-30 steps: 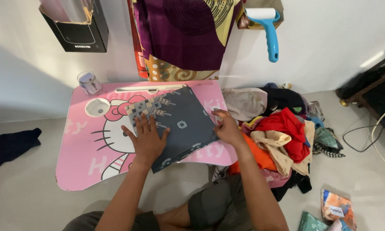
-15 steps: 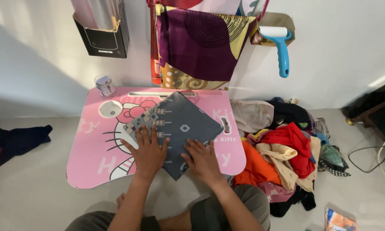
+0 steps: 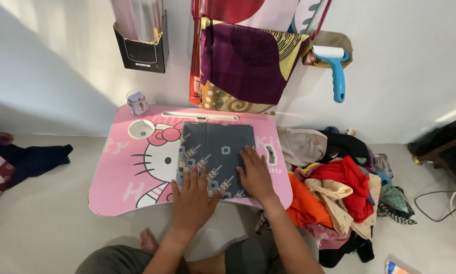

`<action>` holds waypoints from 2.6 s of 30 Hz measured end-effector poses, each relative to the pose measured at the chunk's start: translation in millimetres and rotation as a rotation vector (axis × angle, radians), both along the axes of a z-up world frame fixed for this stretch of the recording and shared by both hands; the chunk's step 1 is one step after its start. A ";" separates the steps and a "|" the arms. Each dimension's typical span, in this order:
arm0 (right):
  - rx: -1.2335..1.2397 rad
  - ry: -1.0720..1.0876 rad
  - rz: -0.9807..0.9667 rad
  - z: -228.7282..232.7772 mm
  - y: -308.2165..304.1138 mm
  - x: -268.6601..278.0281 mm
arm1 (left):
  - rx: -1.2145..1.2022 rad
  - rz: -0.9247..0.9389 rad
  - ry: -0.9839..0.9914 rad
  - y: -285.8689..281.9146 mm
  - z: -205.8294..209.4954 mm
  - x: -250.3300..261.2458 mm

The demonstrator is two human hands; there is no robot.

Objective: Folding a patterned cloth and cleaning it with a lint roller on a small table.

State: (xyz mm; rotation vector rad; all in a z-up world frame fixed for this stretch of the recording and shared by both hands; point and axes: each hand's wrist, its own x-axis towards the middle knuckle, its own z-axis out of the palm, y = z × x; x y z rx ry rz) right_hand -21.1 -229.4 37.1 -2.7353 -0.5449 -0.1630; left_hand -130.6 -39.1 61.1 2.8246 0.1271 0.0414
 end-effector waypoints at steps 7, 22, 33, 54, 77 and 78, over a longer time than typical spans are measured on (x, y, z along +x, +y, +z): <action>0.052 0.105 0.031 -23.0 -6.5 -13.5 | 0.162 -0.069 -0.102 52.0 -53.3 20.2; -0.091 0.074 -0.091 -48.1 -33.2 6.0 | 0.054 -0.103 -0.225 75.2 -87.8 25.5; 0.282 -0.244 -0.317 -56.4 -55.9 -40.6 | 0.139 -0.103 -0.248 82.8 -143.2 38.1; 0.162 0.224 0.107 3.5 -61.3 -65.5 | 0.603 -0.103 -0.435 105.4 -217.0 71.4; -0.035 0.282 0.196 -25.3 -77.3 -54.5 | 0.467 0.009 -0.633 108.4 -268.4 94.8; -0.024 0.350 0.226 -19.1 -81.6 -53.3 | 0.457 -0.031 -0.784 115.7 -284.3 105.5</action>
